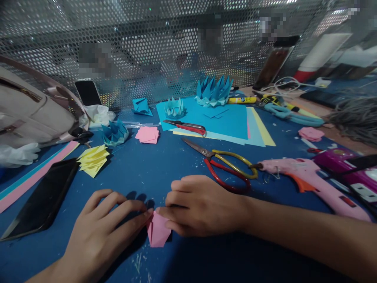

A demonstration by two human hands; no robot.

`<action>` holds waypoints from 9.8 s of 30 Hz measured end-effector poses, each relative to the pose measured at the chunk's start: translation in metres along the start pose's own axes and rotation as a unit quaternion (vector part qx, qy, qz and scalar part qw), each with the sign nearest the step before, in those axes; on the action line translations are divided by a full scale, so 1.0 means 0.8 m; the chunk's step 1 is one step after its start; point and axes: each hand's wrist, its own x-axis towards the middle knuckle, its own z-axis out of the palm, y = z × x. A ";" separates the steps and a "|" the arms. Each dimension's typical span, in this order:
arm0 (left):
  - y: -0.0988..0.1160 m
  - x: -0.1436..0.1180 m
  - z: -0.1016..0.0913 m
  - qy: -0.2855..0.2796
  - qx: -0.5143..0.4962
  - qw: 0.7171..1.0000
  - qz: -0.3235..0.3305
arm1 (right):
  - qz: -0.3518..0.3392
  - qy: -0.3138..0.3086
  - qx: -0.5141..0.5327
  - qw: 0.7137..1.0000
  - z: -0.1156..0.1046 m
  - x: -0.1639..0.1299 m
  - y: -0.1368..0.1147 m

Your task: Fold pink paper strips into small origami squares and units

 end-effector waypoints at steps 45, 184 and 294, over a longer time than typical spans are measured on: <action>-0.004 -0.002 -0.001 -0.010 -0.034 0.999 0.038 | -0.007 -0.042 0.015 0.999 -0.010 0.005 0.010; -0.001 -0.009 -0.008 -0.050 -0.014 0.990 0.132 | -0.069 -0.072 -0.024 0.995 -0.018 0.011 -0.002; -0.007 -0.019 -0.009 -0.097 0.008 0.985 0.144 | -0.022 -0.110 -0.066 0.991 -0.014 0.016 0.003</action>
